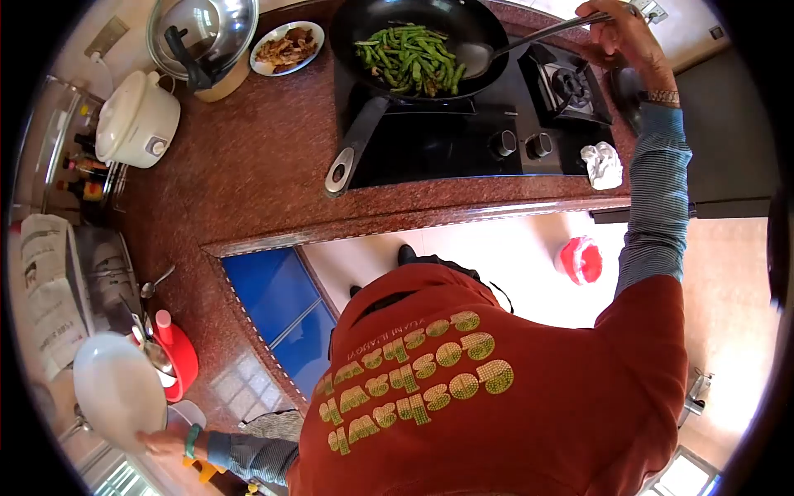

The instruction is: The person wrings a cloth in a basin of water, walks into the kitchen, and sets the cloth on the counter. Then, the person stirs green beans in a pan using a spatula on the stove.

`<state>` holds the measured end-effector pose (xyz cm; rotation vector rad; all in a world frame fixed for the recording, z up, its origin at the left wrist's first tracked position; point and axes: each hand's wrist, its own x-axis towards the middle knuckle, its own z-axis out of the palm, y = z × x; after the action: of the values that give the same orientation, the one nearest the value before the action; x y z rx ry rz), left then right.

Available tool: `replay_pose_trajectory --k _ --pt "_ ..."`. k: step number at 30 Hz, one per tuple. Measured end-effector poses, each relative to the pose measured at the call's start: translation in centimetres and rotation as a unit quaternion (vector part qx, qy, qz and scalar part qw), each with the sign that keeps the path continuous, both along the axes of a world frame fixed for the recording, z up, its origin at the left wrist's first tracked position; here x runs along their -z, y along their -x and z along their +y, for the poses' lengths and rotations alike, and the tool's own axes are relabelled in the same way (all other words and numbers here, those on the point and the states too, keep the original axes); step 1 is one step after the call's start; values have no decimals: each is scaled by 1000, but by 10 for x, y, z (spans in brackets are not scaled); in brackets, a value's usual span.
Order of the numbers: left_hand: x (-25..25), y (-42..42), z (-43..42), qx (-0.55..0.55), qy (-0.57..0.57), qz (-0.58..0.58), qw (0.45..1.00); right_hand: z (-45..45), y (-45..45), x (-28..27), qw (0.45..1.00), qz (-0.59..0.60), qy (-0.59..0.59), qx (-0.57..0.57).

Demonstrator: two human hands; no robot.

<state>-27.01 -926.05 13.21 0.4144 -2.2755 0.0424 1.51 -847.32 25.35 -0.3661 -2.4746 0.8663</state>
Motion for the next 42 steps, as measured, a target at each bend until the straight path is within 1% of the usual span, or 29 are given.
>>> replay_pose_trajectory --k 1,2,3,4,5,6,7,8,10,11,12,14,15,16,18,20,22,24,25,30,32,33,35,36,37,38,39,40,42 --pt "12 7 17 99 -159 72 980 6 0 15 994 88 35 -48" --pt "8 7 66 194 -453 153 857 11 -2 24 977 176 71 -94" --pt "3 2 113 205 -530 138 811 18 -12 26 990 88 100 -49" --pt "-1 -3 159 207 -603 125 760 -2 -7 41 971 201 91 -91" --pt "27 18 149 339 -575 85 740 -3 -5 53 954 230 180 -62" --pt "44 31 155 343 -588 10 732 -1 -8 63 928 259 267 -29" --pt "60 44 161 345 -593 -68 724 19 -21 57 951 104 292 22" --pt "78 51 177 371 -575 -101 722 10 -21 58 931 97 340 91" --pt "91 47 230 380 -632 -160 657 16 -37 74 920 122 361 92" --pt "83 35 263 356 -699 -187 591 11 -43 78 911 134 378 94" --pt "105 46 265 402 -629 -221 628 11 -50 87 906 148 384 102" --pt "121 47 287 486 -444 -267 704 5 -58 98 930 89 324 148" --pt "133 56 294 490 -440 -273 701 15 -69 110 933 -18 314 178" --pt "148 71 299 481 -484 -276 677 -15 -56 102 923 27 329 197" --pt "156 83 320 476 -522 -284 649 12 -76 169 966 -57 196 159" --pt "158 81 341 406 -623 -298 599 12 -73 211 949 -186 181 178" --pt "171 90 348 468 -469 -326 675 -2 -71 258 973 -157 69 154" --pt "172 90 365 385 -672 -329 541 -15 -67 288 971 -185 -115 100" --pt "177 95 364 450 -523 -364 626 -25 -64 289 967 -215 -106 89" --pt "193 109 373 427 -592 -353 585 -39 -55 295 945 -257 -155 130" --pt "201 120 370 427 -636 -365 530 -45 -47 284 932 -298 -118 170" --pt "205 126 369 430 -634 -366 528 -46 -46 285 932 -297 -117 173" --pt "211 133 370 452 -581 -373 565 -46 -46 288 929 -289 -141 182" --pt "213 135 368 453 -580 -375 563 -46 -46 290 928 -290 -141 186" --pt "214 136 364 541 -391 -377 642 -47 -45 289 929 -284 -142 189" --pt "214 138 362 602 -183 -358 690 -48 -44 289 930 -278 -142 194" --pt "215 142 364 606 -183 -358 687 -47 -44 293 929 -278 -142 199" --pt "220 148 367 561 -363 -389 634 -48 -42 296 932 -261 -150 201" --pt "227 158 372 500 -529 -412 549 -47 -44 299 932 -247 -160 211"
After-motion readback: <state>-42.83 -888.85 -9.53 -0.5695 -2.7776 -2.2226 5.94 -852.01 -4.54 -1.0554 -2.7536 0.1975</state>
